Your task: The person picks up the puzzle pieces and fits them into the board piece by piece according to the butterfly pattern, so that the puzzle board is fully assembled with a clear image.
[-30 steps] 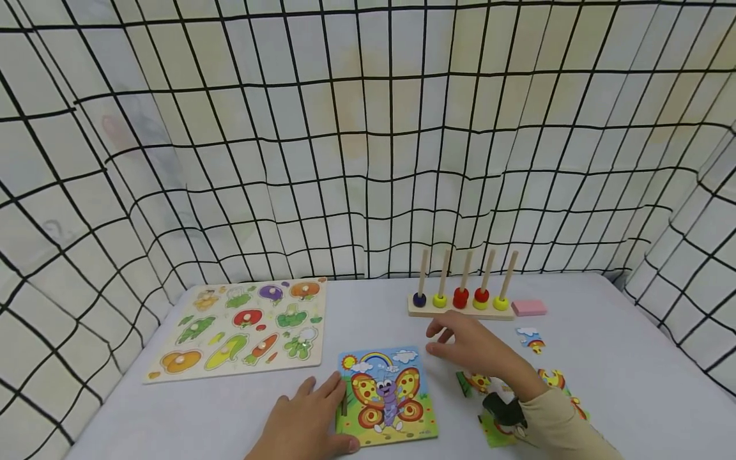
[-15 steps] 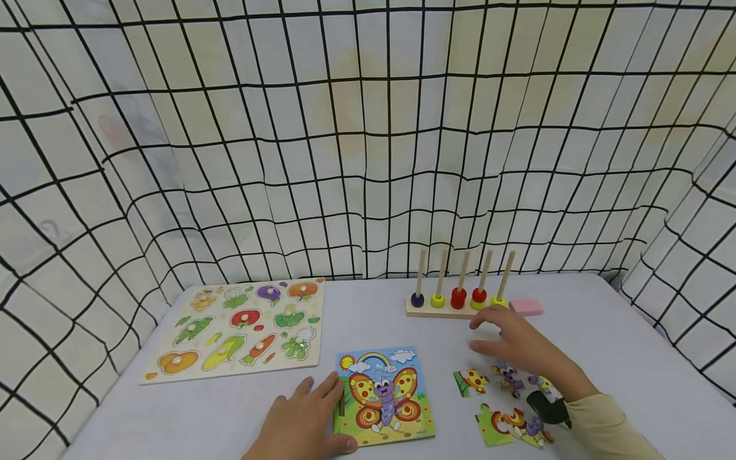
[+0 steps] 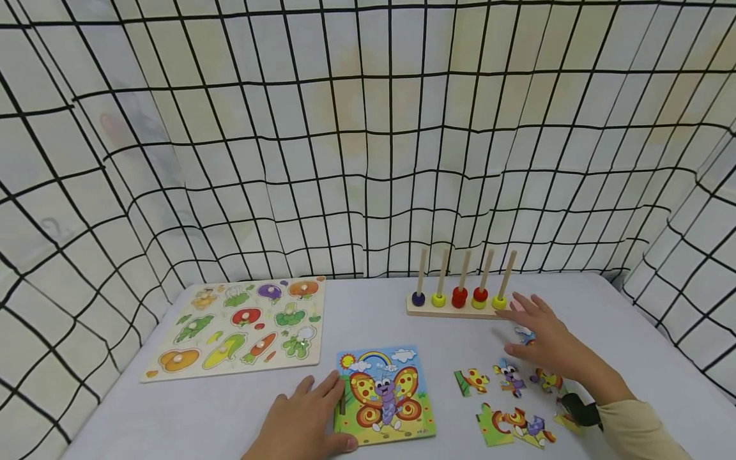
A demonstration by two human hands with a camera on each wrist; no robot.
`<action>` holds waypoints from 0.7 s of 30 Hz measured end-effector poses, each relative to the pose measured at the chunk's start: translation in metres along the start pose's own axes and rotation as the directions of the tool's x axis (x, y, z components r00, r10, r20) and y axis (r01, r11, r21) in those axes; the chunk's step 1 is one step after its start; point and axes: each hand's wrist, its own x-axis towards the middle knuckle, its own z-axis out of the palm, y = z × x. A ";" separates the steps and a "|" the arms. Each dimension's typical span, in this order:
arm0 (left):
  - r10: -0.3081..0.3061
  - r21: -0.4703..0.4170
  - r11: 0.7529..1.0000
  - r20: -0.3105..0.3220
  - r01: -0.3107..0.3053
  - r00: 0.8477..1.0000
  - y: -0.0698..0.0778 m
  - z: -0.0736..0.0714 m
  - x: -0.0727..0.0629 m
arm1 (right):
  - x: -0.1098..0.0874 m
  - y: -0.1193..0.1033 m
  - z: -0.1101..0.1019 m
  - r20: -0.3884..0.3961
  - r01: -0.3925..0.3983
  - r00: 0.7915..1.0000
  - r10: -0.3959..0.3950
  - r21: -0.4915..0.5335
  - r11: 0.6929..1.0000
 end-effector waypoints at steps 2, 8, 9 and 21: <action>-0.003 -0.003 1.000 0.002 0.003 1.000 0.000 0.000 0.000 | -0.003 0.007 -0.001 -0.003 -0.003 1.000 0.003 -0.009 1.000; -0.009 0.003 1.000 0.002 0.009 1.000 0.001 -0.001 0.001 | -0.010 0.022 -0.002 -0.010 -0.028 1.000 0.028 -0.022 0.999; -0.011 0.005 1.000 0.002 0.011 1.000 0.001 -0.001 0.001 | -0.011 0.023 -0.002 -0.014 -0.034 0.999 0.034 -0.035 0.999; 0.002 0.010 1.000 -0.006 -0.002 1.000 0.000 0.000 0.000 | -0.009 0.033 0.002 -0.066 -0.035 0.997 0.028 -0.109 0.993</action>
